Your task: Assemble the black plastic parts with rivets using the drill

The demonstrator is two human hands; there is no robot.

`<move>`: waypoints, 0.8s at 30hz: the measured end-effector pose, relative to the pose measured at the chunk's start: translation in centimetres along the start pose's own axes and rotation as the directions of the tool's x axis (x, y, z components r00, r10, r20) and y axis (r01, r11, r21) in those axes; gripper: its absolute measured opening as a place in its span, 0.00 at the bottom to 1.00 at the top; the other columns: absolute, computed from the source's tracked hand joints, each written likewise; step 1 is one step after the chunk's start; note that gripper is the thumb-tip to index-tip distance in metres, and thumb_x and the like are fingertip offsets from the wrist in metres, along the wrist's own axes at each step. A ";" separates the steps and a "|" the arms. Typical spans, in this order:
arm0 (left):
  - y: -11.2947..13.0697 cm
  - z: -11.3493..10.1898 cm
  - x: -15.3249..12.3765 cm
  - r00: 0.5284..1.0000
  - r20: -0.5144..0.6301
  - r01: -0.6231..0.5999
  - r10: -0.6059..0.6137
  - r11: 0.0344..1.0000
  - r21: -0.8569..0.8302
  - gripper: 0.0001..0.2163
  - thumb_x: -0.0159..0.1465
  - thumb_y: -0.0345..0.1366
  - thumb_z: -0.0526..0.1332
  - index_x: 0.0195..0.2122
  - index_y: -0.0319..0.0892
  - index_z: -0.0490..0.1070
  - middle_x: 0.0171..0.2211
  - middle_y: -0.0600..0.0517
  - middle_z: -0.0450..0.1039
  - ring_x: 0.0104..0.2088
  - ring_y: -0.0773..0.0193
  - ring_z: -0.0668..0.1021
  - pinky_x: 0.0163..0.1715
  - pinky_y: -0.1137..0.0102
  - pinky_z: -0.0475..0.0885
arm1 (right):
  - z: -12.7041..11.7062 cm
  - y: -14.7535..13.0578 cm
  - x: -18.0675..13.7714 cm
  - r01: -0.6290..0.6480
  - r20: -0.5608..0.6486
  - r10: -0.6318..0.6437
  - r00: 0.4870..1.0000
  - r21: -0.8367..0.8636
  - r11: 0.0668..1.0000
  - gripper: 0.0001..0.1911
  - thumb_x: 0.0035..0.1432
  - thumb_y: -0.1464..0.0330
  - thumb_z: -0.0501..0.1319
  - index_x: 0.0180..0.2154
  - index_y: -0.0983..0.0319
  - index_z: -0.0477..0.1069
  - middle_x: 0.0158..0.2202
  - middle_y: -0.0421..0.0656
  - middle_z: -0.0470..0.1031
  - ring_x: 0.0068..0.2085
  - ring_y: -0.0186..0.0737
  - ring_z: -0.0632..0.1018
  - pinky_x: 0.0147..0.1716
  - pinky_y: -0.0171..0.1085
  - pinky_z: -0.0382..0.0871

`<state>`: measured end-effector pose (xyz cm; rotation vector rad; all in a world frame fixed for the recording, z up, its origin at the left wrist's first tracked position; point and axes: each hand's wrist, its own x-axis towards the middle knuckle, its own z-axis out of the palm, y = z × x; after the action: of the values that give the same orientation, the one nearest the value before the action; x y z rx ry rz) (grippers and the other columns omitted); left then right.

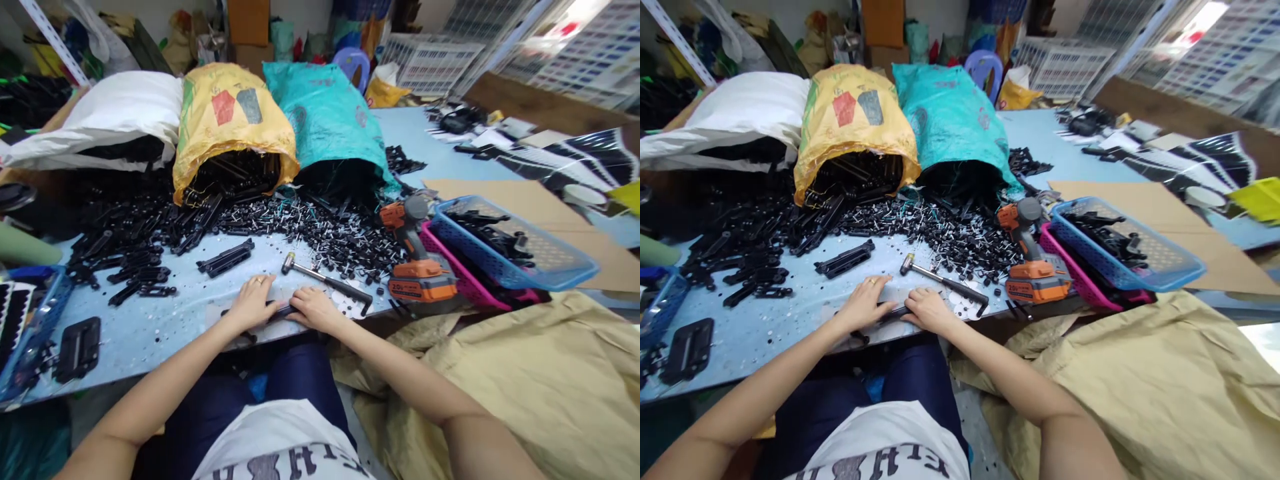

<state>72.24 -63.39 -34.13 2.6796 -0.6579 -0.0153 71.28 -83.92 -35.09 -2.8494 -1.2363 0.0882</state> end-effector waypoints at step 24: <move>-0.1 -1.6 10.8 0.962 -0.257 -0.051 0.087 0.989 0.142 0.17 0.63 0.35 0.44 0.44 0.33 0.67 0.41 0.39 0.71 0.41 0.54 0.75 0.41 0.63 0.69 | -11.0 14.4 -4.2 -0.641 -0.225 0.740 0.634 0.382 0.666 0.19 0.61 0.57 0.53 0.48 0.61 0.66 0.45 0.45 0.72 0.44 0.39 0.72 0.44 0.36 0.64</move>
<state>82.04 -67.60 -31.87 2.7145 -0.6866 0.4104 79.63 -96.94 -24.71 -2.7276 0.0148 -0.2322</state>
